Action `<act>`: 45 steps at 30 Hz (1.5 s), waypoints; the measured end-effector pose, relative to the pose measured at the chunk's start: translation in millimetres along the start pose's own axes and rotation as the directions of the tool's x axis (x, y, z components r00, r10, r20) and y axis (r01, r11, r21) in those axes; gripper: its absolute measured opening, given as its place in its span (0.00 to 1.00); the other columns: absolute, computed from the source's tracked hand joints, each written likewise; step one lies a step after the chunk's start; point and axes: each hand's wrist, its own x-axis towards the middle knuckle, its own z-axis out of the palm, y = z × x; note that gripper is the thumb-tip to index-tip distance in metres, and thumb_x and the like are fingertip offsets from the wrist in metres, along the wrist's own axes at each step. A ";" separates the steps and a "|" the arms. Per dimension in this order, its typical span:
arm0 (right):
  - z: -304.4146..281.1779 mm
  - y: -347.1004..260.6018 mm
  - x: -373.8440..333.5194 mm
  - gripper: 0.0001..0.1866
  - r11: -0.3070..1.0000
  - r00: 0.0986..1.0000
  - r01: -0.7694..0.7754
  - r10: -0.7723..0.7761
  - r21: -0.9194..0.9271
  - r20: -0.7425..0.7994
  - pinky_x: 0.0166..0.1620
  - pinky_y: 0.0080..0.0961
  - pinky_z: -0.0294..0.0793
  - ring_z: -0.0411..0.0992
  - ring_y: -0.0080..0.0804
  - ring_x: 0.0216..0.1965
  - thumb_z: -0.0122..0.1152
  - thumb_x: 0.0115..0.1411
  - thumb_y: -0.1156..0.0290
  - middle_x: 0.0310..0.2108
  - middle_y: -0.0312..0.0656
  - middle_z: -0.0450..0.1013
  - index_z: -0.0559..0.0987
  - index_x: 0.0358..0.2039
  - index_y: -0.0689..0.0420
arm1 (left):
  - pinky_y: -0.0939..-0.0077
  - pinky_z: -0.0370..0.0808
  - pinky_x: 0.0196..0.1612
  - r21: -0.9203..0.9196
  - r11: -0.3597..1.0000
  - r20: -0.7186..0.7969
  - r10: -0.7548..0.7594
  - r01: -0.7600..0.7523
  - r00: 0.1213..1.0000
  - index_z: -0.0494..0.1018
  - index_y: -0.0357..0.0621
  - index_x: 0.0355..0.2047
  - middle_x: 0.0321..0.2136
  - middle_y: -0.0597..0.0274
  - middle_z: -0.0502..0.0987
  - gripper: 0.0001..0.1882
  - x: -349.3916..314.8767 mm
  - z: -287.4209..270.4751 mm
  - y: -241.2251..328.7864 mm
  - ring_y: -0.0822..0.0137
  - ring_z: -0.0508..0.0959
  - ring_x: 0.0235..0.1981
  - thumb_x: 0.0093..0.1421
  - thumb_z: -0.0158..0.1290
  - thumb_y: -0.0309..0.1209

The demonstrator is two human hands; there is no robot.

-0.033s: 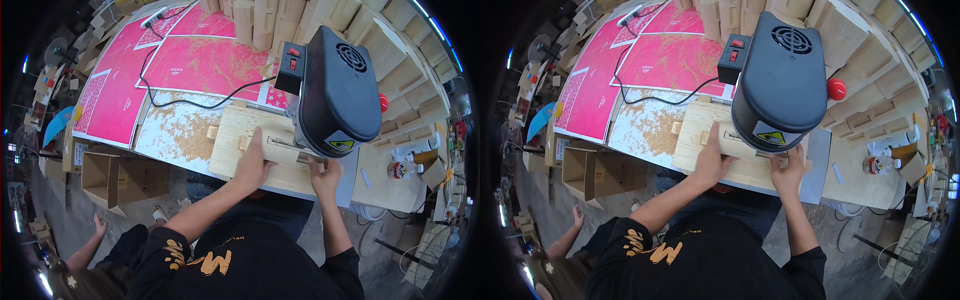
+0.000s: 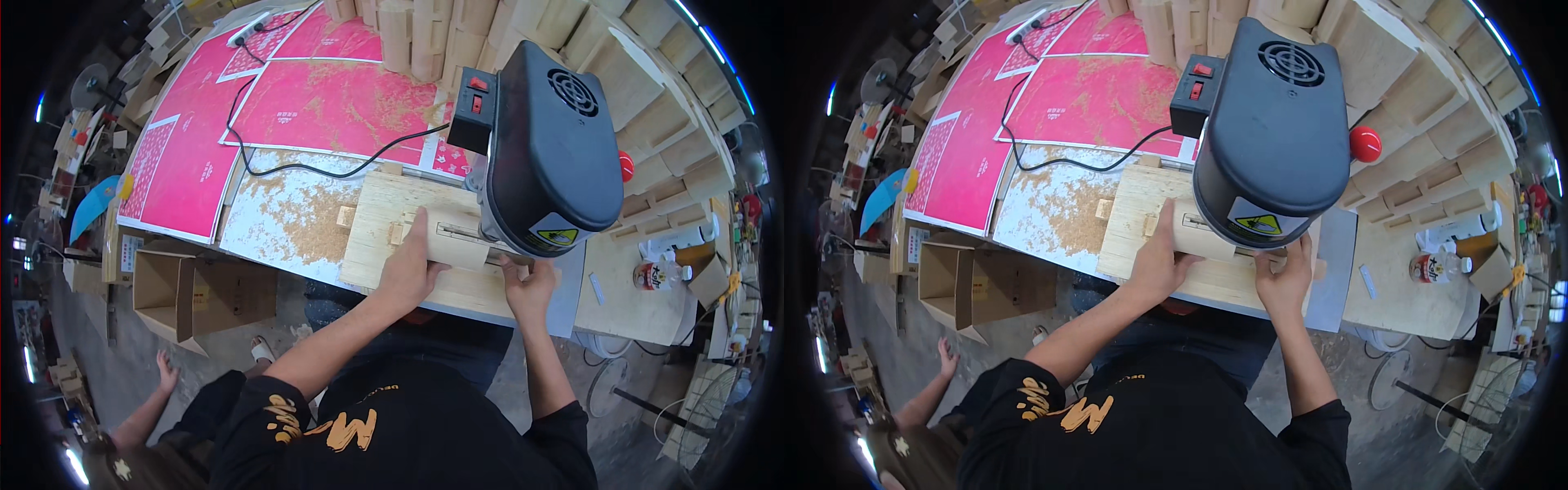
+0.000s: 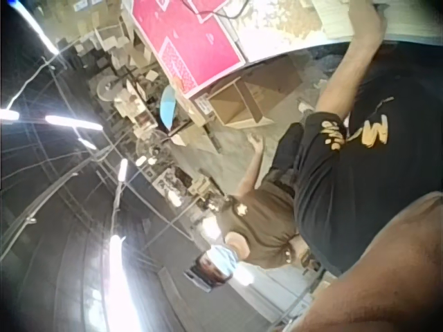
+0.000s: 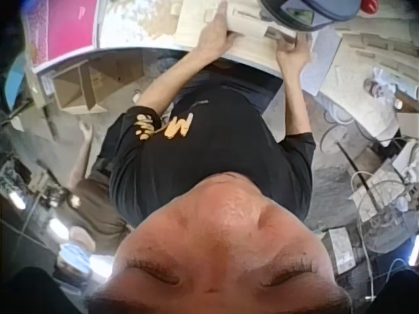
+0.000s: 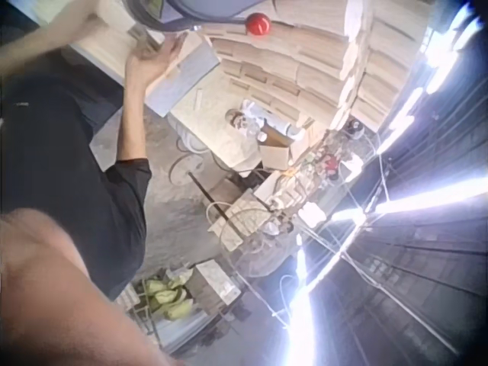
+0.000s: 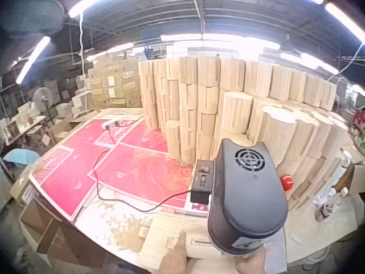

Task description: Routing wooden components using a stationary table-mounted router machine.

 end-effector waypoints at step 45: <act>-62.2 -34.0 45.6 0.10 0.511 0.508 0.860 -0.848 0.022 -0.150 0.32 0.32 0.69 0.69 0.38 0.27 0.63 0.52 0.76 0.35 0.44 0.78 0.78 0.37 0.55 | 0.54 0.75 0.54 -0.036 0.997 0.213 -0.059 0.068 0.975 0.43 0.32 0.71 0.60 0.32 0.67 0.56 25.4 5.4 25.0 0.37 0.74 0.56 0.50 0.68 0.30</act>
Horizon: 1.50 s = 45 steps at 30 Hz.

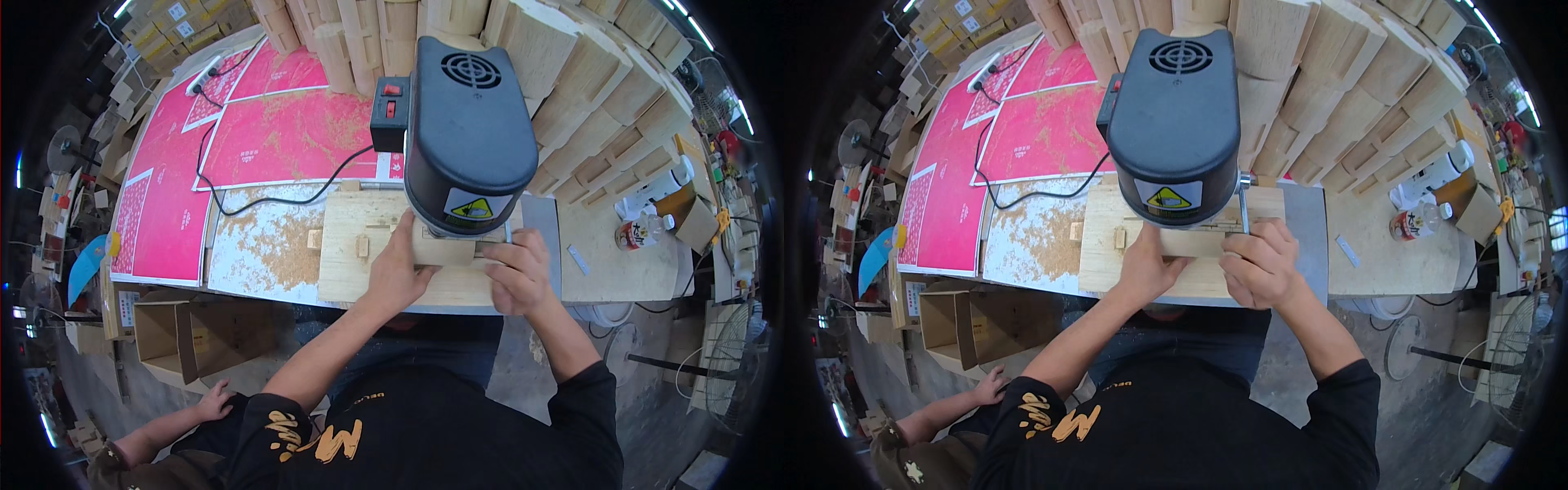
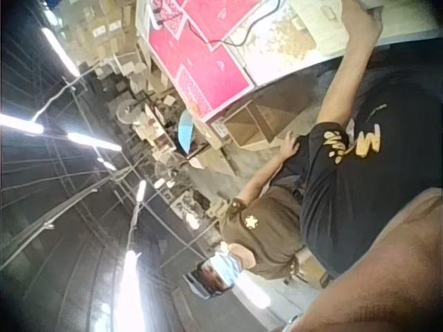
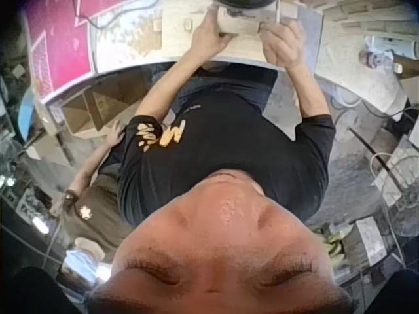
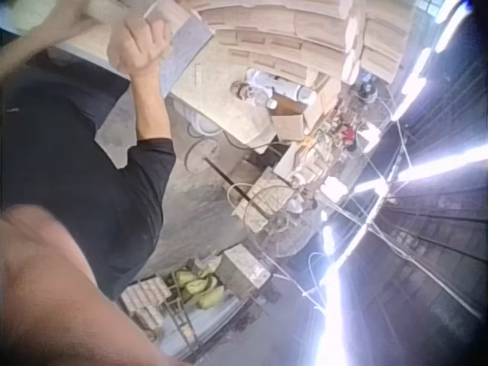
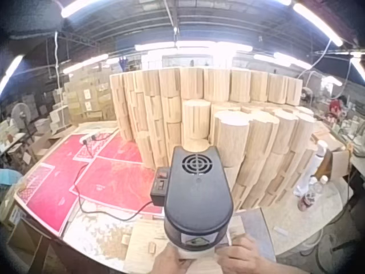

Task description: Routing wooden components using a stationary table-mounted router machine.

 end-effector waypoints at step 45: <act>-1.8 -23.4 -33.5 0.18 0.600 0.560 -0.768 0.799 -0.222 0.220 0.48 0.41 0.72 0.72 0.51 0.45 0.69 0.49 0.79 0.44 0.46 0.75 0.80 0.42 0.58 | 0.64 0.74 0.55 -0.256 0.966 -0.529 -0.181 0.047 0.829 0.60 0.35 0.61 0.52 0.50 0.75 0.50 406.7 -239.6 -135.3 0.57 0.77 0.53 0.39 0.74 0.30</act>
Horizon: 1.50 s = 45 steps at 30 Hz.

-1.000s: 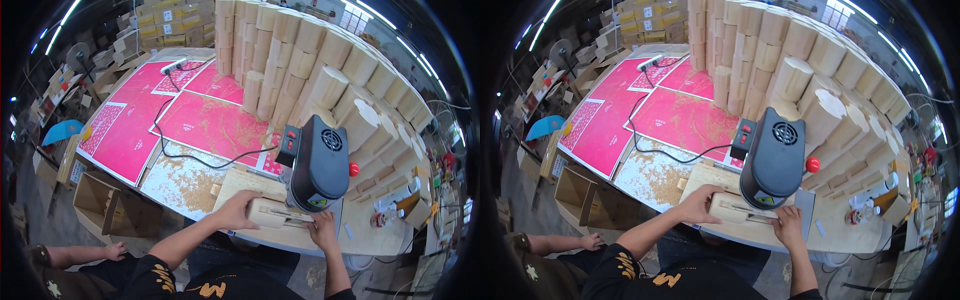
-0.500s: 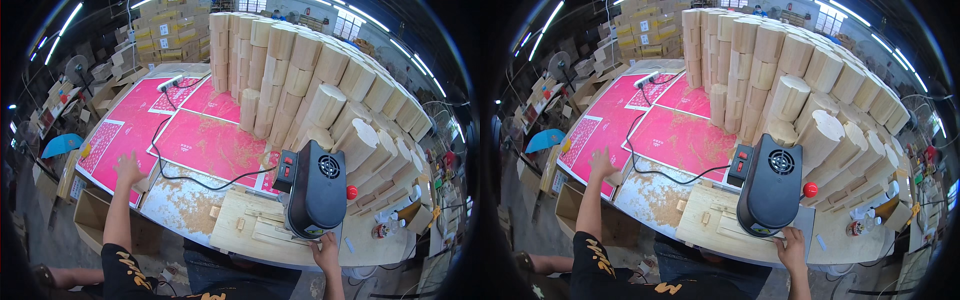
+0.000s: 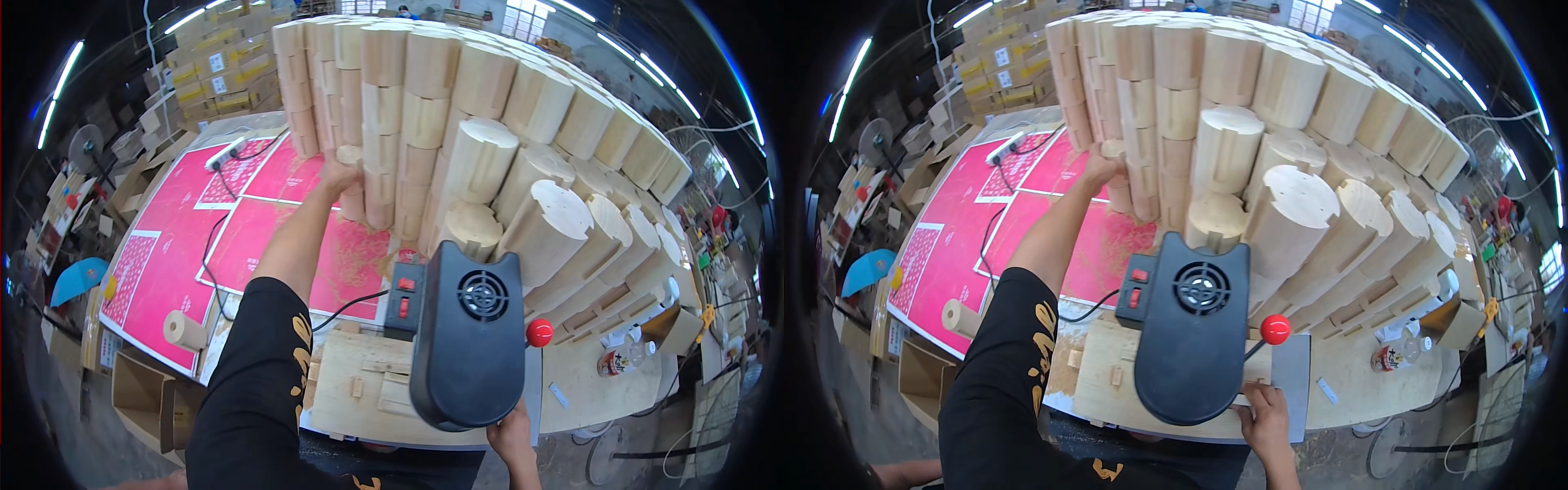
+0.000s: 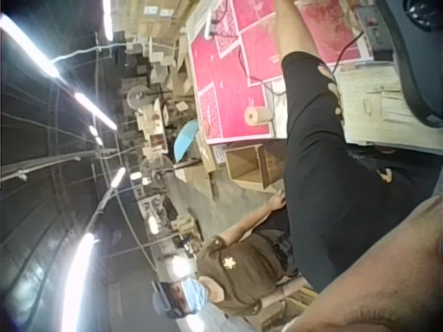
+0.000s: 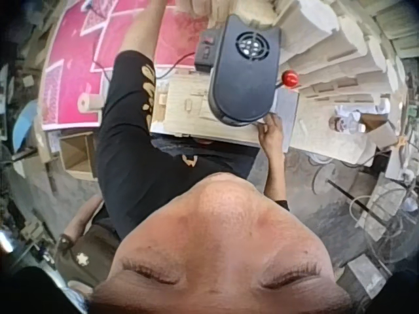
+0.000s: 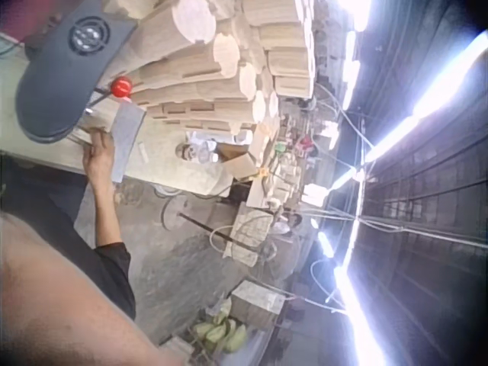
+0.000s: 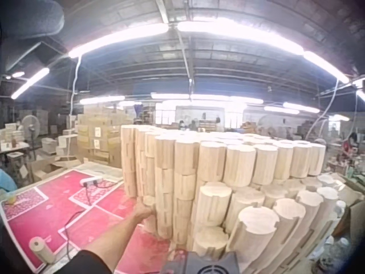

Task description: Routing wooden components using a stationary table-mounted router machine.

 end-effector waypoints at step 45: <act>-3.8 8.3 -8.4 0.18 0.980 0.983 -0.106 0.079 0.166 0.167 0.43 0.33 0.78 0.77 0.46 0.44 0.67 0.55 0.82 0.47 0.46 0.76 0.78 0.47 0.59 | 0.57 0.68 0.59 0.186 0.584 0.860 0.292 -0.791 0.418 0.67 0.36 0.60 0.51 0.47 0.69 0.46 -466.6 -91.7 77.5 0.48 0.71 0.53 0.43 0.72 0.42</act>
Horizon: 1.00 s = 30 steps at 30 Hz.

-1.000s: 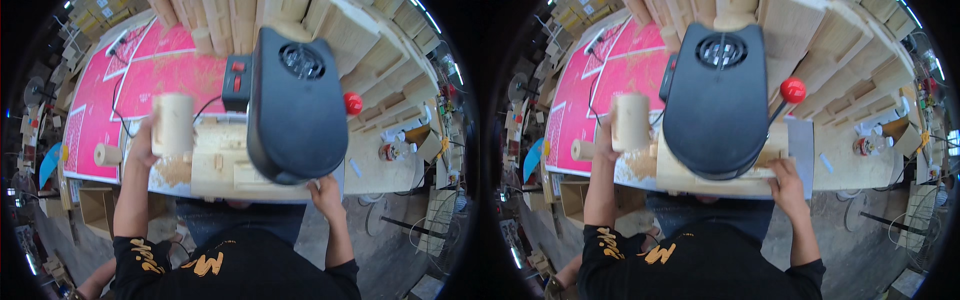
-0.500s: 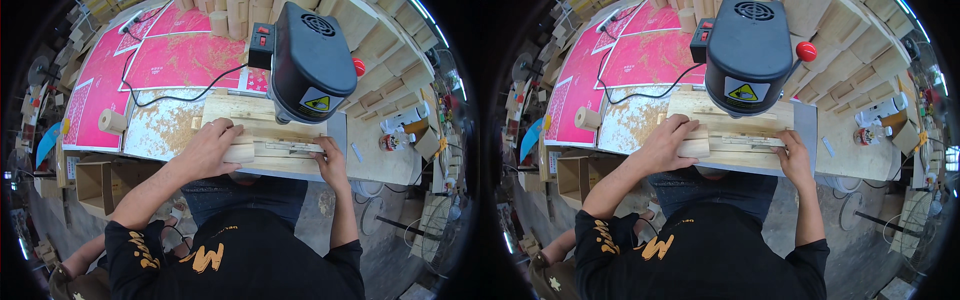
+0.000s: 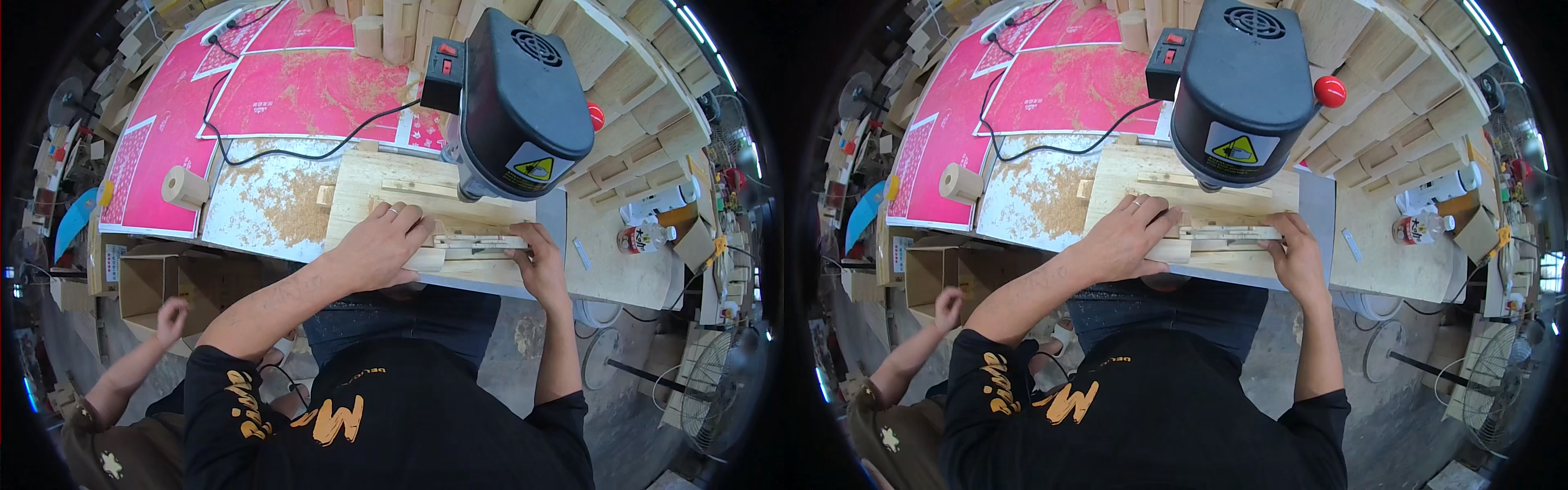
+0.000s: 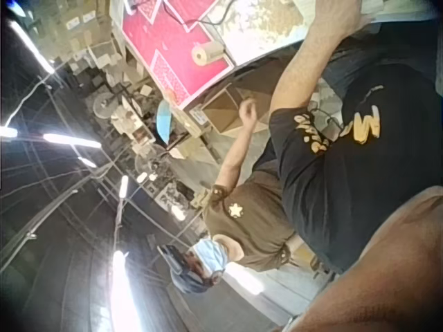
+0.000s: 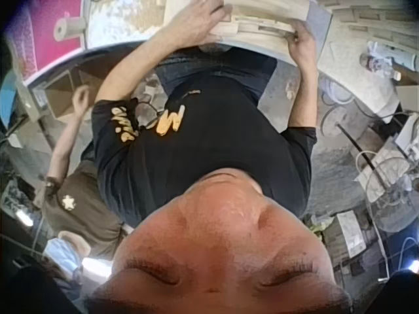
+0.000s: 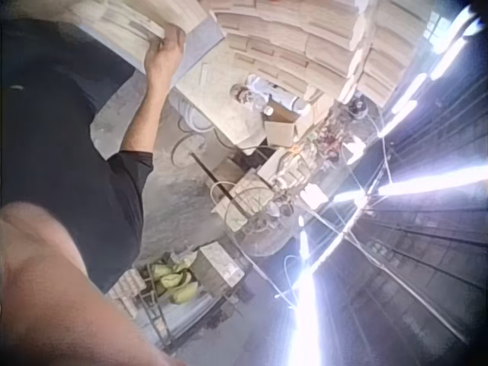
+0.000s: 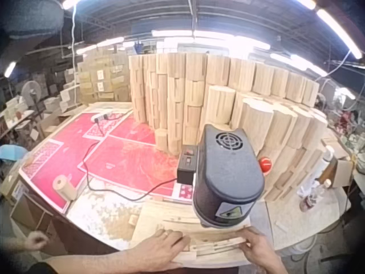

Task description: Routing wooden components using a stationary table-mounted router machine.

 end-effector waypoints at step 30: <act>-41.4 -64.6 82.2 0.25 0.854 0.907 0.149 0.082 0.498 -0.412 0.55 0.31 0.68 0.71 0.30 0.48 0.51 0.72 0.56 0.46 0.45 0.75 0.73 0.59 0.64 | 0.60 0.81 0.38 -0.269 0.859 -0.471 -0.512 0.436 0.718 0.49 0.25 0.68 0.45 0.40 0.77 0.54 17.1 89.2 14.8 0.46 0.81 0.44 0.50 0.68 0.38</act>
